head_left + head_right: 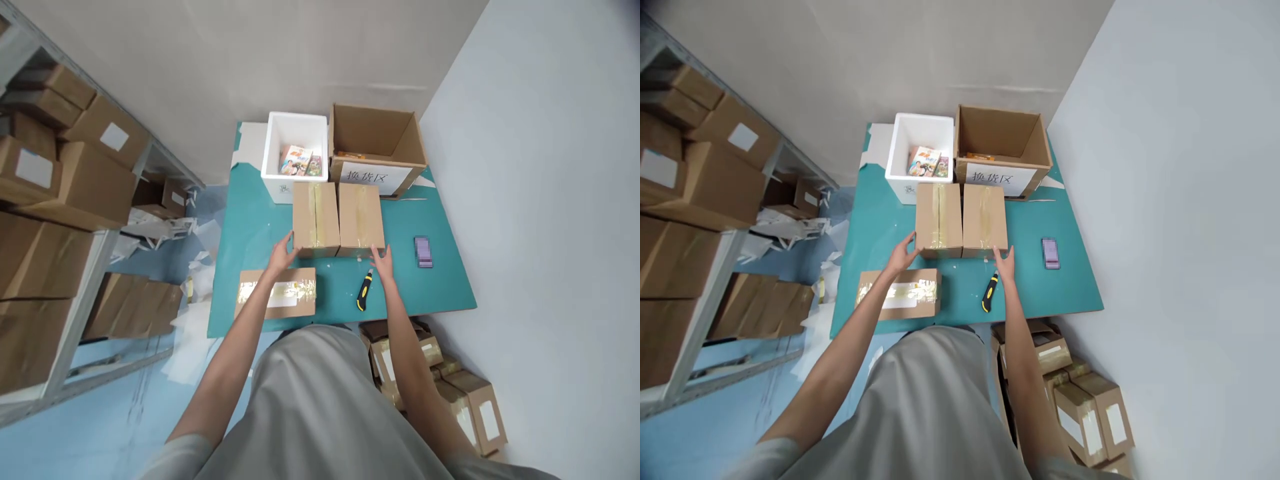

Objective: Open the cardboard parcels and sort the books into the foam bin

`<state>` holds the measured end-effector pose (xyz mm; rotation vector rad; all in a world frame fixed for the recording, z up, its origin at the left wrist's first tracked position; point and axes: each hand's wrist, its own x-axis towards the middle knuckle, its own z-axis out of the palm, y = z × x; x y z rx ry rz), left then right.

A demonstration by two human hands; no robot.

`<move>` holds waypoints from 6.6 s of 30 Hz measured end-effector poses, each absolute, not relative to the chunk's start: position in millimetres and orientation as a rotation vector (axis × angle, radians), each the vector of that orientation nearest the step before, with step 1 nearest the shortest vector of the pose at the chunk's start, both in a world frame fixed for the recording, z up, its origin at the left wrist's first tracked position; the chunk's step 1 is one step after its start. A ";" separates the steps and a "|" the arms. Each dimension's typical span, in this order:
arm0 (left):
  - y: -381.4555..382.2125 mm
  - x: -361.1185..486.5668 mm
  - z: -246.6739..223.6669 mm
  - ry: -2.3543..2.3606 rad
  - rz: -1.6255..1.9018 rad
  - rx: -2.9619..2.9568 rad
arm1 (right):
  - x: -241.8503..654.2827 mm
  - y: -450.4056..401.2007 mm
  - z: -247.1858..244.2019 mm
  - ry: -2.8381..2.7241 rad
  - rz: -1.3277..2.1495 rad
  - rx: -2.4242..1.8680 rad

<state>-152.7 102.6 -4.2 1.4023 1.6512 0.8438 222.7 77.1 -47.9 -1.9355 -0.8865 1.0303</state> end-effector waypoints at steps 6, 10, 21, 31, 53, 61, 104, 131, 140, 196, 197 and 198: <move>19.8 -228.2 -17.4 2.086 0.715 1.577 | 199.4 -4.3 -109.0 -1.021 0.854 -2.409; -35.0 -277.2 -29.1 2.131 0.715 1.381 | 183.8 -36.7 -126.6 -1.080 0.857 -2.507; -86.4 -248.5 -58.5 1.737 0.674 1.197 | 154.6 -44.4 -79.5 -1.380 0.999 -2.294; -79.5 -264.8 -55.7 1.458 0.732 1.586 | 109.2 -32.5 32.4 -2.167 0.820 -2.042; -95.3 -262.6 -79.6 1.251 0.837 1.405 | -64.5 -19.3 63.6 -3.382 0.361 -1.616; -94.3 -263.0 -79.5 1.241 0.839 1.409 | -74.3 -14.6 74.2 -3.452 0.286 -1.575; -59.8 -174.3 -47.4 2.249 0.919 1.285 | 53.9 23.9 88.9 -3.470 0.571 -1.202; -51.9 -145.5 -49.4 2.136 0.895 1.342 | 116.5 -0.8 92.7 -3.401 0.575 -1.593; -52.6 -136.2 -54.2 2.092 0.957 1.333 | 130.3 -7.1 95.0 -3.407 0.567 -1.667; -68.3 -135.3 -95.1 1.694 0.729 1.258 | 207.8 -26.2 48.8 -1.779 0.808 -2.115; -66.3 -129.8 -91.6 1.635 0.729 1.258 | 211.2 -24.1 52.8 -1.814 0.751 -2.133; -63.3 -126.0 -84.7 1.589 0.760 1.253 | 212.9 -22.5 54.9 -1.841 0.714 -2.135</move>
